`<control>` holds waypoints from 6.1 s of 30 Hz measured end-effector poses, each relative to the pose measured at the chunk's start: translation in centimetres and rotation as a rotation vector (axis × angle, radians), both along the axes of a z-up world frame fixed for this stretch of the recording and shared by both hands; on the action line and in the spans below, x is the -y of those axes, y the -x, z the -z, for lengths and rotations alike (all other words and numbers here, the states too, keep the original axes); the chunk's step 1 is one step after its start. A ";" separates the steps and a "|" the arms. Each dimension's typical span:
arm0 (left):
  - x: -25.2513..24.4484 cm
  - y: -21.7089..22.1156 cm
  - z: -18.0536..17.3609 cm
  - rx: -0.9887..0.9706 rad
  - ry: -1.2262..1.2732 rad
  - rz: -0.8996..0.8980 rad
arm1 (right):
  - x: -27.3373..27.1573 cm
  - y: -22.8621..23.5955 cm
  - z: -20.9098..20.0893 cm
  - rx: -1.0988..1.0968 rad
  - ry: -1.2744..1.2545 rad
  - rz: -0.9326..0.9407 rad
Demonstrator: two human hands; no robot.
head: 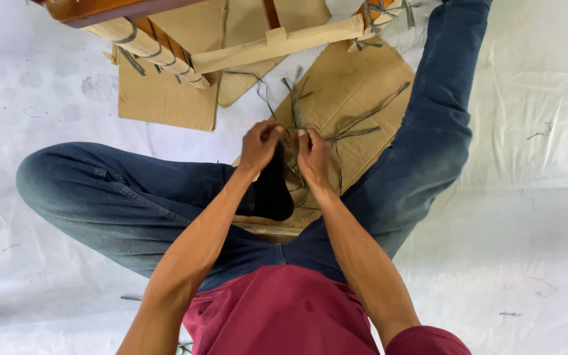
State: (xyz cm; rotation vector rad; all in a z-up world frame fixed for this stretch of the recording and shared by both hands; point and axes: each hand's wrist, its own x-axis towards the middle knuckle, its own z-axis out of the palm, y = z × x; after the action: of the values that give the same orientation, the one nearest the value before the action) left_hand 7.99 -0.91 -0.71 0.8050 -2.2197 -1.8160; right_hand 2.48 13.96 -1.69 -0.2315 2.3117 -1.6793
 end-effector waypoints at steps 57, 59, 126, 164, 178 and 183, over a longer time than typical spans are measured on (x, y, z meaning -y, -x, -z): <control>1.7 -0.4 2.9 0.055 -0.564 -0.047 | -0.6 0.4 1.6 0.229 0.132 -0.075; 1.7 -0.4 2.3 0.078 -0.551 -0.047 | -0.6 0.8 1.2 0.265 0.281 -0.028; 14.7 13.2 -4.2 0.149 0.821 0.469 | 16.8 11.6 2.9 0.794 0.554 0.222; 12.8 13.1 1.0 -0.036 0.552 0.186 | 13.0 17.0 -1.4 -0.131 -0.149 -0.316; 11.7 11.5 -0.7 -0.356 0.691 0.172 | 17.4 24.8 9.1 -0.643 -0.416 -0.658; 11.5 11.4 -0.3 -0.166 0.757 0.295 | 17.8 26.3 13.1 -0.760 -0.191 -0.507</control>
State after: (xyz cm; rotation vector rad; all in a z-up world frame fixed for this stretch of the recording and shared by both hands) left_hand -3.45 -12.37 -0.38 0.1763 -2.6922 -0.9102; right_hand -23.81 -3.84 -14.75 -1.4854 2.5398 -1.2160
